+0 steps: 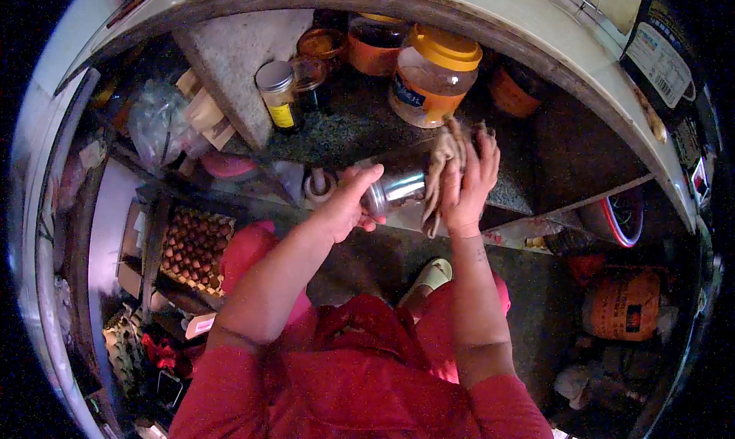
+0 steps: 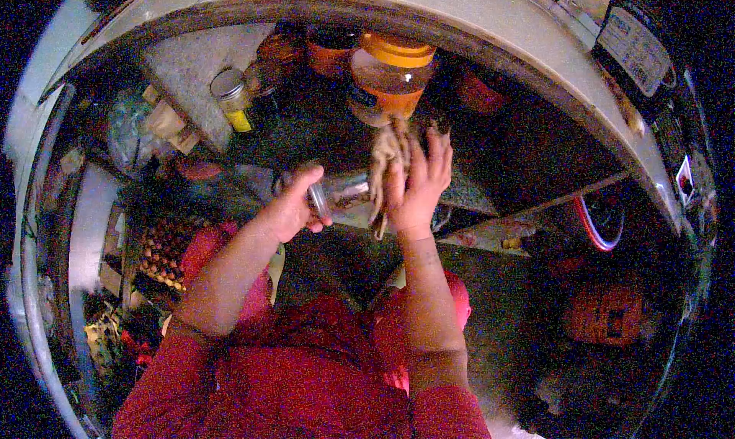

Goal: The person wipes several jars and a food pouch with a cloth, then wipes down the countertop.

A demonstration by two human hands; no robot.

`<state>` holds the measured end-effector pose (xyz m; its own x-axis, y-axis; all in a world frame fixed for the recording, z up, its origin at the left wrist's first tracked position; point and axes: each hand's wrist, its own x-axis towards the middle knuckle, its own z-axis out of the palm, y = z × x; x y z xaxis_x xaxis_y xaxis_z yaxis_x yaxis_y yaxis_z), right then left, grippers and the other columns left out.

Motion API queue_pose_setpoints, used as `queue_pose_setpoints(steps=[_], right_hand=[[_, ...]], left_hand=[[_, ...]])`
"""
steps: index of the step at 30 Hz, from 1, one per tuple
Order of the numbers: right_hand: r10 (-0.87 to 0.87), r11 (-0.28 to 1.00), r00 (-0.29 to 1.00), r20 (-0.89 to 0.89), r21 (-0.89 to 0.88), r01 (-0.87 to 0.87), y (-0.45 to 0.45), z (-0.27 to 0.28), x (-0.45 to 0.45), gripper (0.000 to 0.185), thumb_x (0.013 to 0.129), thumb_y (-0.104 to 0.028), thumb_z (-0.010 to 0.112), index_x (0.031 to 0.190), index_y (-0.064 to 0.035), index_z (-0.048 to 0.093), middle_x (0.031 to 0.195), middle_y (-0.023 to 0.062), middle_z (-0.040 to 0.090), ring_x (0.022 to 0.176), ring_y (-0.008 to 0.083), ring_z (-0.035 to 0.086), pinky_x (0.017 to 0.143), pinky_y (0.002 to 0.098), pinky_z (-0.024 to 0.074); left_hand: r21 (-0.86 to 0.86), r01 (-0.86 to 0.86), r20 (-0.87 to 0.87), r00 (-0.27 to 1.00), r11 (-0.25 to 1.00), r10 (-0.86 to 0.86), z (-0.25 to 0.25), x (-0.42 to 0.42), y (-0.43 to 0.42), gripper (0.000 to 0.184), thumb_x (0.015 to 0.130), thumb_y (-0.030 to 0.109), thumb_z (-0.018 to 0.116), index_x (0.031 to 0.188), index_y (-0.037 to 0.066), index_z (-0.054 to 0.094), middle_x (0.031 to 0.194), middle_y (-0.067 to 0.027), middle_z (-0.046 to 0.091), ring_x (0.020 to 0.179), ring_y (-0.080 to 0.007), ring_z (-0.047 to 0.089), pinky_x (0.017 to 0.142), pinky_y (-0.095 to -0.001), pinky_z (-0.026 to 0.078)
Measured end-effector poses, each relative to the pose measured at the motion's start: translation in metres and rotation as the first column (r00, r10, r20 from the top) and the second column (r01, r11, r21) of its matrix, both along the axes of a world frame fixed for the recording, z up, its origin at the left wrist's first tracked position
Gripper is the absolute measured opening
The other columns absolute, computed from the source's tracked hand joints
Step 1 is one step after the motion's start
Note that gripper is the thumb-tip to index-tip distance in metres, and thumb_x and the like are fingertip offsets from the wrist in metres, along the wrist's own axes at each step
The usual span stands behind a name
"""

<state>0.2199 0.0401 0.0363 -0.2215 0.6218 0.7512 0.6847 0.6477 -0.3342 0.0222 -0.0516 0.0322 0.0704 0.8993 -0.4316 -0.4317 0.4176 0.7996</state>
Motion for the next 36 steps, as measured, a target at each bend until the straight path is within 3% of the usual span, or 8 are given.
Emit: queue_pose_setpoints(steps=[3, 5, 10, 14, 20, 25, 28, 36], right_hand=[[0.015, 0.981, 0.902, -0.431, -0.169, -0.097, 0.017, -0.01, 0.009, 0.037, 0.094, -0.024, 0.05, 0.123, -0.0007, 0.052, 0.128, 0.0181, 0.051, 0.119, 0.0304, 0.049, 0.101, 0.0372, 0.0369], [-0.19, 0.609, 0.553, -0.811, -0.539, -0.582, 0.03, -0.02, 0.032, 0.041, 0.098, -0.03, 0.046, 0.127, -0.0017, 0.049, 0.125, 0.0099, 0.053, 0.112, 0.0201, 0.052, 0.097, 0.031, 0.0405], [-0.17, 0.225, 0.028, -0.985, -0.066, -0.972, 0.073, -0.082, 0.079, 0.044, 0.102, -0.026, 0.036, 0.141, -0.007, 0.034, 0.137, 0.0083, 0.044, 0.122, 0.02, 0.046, 0.104, 0.034, 0.0374], [0.509, 0.595, 0.55, -0.662, -0.191, -0.781, 0.032, -0.037, 0.061, 0.057, 0.096, -0.031, 0.048, 0.144, -0.0074, 0.028, 0.139, 0.0074, 0.041, 0.123, 0.0236, 0.045, 0.106, 0.0369, 0.0357], [-0.215, 0.281, 0.281, -0.935, -0.335, -0.899, 0.006, 0.036, 0.026, 0.054, 0.092, -0.041, 0.056, 0.135, -0.0116, 0.041, 0.121, 0.0038, 0.049, 0.108, 0.0185, 0.052, 0.093, 0.0351, 0.0452], [-0.176, 0.156, 0.186, -0.967, -0.214, -0.964, 0.031, 0.009, 0.025, 0.023, 0.098, -0.026, 0.044, 0.116, -0.0146, 0.05, 0.096, 0.0031, 0.05, 0.095, 0.0183, 0.047, 0.094, 0.03, 0.0398], [-0.118, 0.371, 0.187, -0.975, -0.218, -0.902, 0.017, 0.018, 0.008, 0.01, 0.093, -0.02, 0.048, 0.101, -0.017, 0.052, 0.084, 0.0001, 0.045, 0.082, 0.0184, 0.045, 0.084, 0.0306, 0.0393], [0.149, 0.41, 0.148, -0.978, -0.075, -0.909, 0.023, -0.017, 0.03, 0.032, 0.093, -0.03, 0.048, 0.122, -0.014, 0.048, 0.115, 0.0035, 0.046, 0.108, 0.0211, 0.043, 0.098, 0.0348, 0.0344]], left_hand=[[0.044, 0.008, -0.007, 1.0, 0.999, -0.008, 0.002, 0.005, -0.002, 0.061, 0.081, 0.059, 0.057, 0.117, 0.015, 0.038, 0.09, -0.0085, 0.057, 0.055, -0.016, 0.056, 0.04, -0.0241, 0.04], [0.044, 0.023, -0.01, 1.0, 0.999, -0.022, 0.004, 0.006, -0.003, 0.062, 0.081, 0.059, 0.057, 0.118, 0.015, 0.036, 0.09, -0.0088, 0.056, 0.055, -0.0154, 0.055, 0.039, -0.0238, 0.039], [0.022, 0.042, -0.008, 0.999, 0.999, -0.042, -0.005, -0.001, -0.002, 0.055, 0.084, 0.061, 0.051, 0.108, 0.012, 0.049, 0.082, -0.0072, 0.062, 0.054, -0.0172, 0.057, 0.039, -0.0259, 0.04], [0.023, 0.13, 0.04, 0.991, 0.991, -0.131, 0.002, -0.008, -0.006, 0.055, 0.082, 0.058, 0.057, 0.113, 0.018, 0.036, 0.083, -0.0068, 0.058, 0.054, -0.0145, 0.055, 0.039, -0.023, 0.038], [0.089, 0.189, -0.036, 0.982, 0.978, -0.186, 0.017, -0.018, -0.013, 0.047, 0.085, 0.049, 0.058, 0.114, 0.018, 0.035, 0.081, -0.0065, 0.056, 0.056, -0.0147, 0.055, 0.039, -0.0235, 0.038], [0.203, 0.156, -0.113, 0.984, 0.967, -0.136, 0.02, -0.014, -0.016, 0.053, 0.085, 0.042, 0.06, 0.123, 0.017, 0.033, 0.088, -0.006, 0.051, 0.056, -0.0131, 0.053, 0.04, -0.0241, 0.039], [0.281, 0.124, -0.107, 0.989, 0.952, -0.097, 0.017, -0.014, -0.015, 0.057, 0.084, 0.04, 0.06, 0.127, 0.016, 0.031, 0.093, -0.0061, 0.049, 0.057, -0.0125, 0.052, 0.04, -0.024, 0.039], [0.305, 0.088, 0.019, 0.995, 0.948, -0.098, 0.013, -0.012, -0.012, 0.057, 0.084, 0.037, 0.06, 0.129, 0.018, 0.032, 0.101, -0.0063, 0.048, 0.068, -0.0148, 0.054, 0.043, -0.0264, 0.04]])
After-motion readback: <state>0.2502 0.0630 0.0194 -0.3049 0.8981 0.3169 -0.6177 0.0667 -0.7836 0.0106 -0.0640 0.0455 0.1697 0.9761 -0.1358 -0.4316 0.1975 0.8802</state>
